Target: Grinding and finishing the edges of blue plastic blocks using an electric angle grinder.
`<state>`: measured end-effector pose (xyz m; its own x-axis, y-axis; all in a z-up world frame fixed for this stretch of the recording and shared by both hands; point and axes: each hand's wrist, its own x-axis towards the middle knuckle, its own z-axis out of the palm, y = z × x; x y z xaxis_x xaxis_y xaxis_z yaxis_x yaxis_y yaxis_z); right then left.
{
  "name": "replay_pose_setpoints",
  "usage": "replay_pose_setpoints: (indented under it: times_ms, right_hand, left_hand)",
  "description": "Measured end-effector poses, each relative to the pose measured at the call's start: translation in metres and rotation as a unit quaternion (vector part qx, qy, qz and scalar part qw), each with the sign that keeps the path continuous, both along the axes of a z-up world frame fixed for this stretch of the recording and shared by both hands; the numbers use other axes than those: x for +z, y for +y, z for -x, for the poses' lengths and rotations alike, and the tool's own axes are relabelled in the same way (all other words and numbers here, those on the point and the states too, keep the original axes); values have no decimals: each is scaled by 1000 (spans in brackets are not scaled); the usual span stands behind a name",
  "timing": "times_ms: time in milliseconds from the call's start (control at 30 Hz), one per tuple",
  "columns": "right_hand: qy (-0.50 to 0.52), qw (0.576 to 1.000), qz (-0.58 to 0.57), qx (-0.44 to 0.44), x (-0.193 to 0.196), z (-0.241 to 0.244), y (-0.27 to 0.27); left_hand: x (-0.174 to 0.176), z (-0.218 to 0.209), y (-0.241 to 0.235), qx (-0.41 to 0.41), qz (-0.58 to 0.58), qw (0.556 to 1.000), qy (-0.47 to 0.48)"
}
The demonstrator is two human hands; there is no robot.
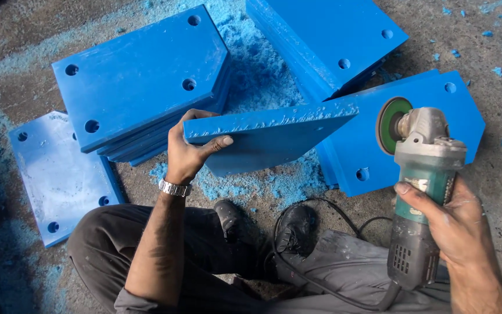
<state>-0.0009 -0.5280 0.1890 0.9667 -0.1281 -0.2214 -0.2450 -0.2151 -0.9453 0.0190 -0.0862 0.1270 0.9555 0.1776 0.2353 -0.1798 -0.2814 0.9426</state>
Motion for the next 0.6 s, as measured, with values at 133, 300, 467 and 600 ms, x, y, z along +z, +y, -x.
replay_pose_setpoints:
  times_ms: [133, 300, 467, 600]
  right_hand:
    - [-27, 999, -7, 32, 12, -7, 5]
    - [-34, 973, 189, 124, 43, -27, 16]
    - [-2, 948, 272, 167, 62, -57, 26]
    - [94, 884, 425, 170, 74, -69, 35]
  left_hand:
    - [-36, 10, 19, 46, 68, 997, 3]
    - [-47, 10, 13, 61, 105, 992, -33]
    - [-49, 11, 12, 62, 105, 992, -33]
    - [-48, 11, 13, 49, 104, 993, -28]
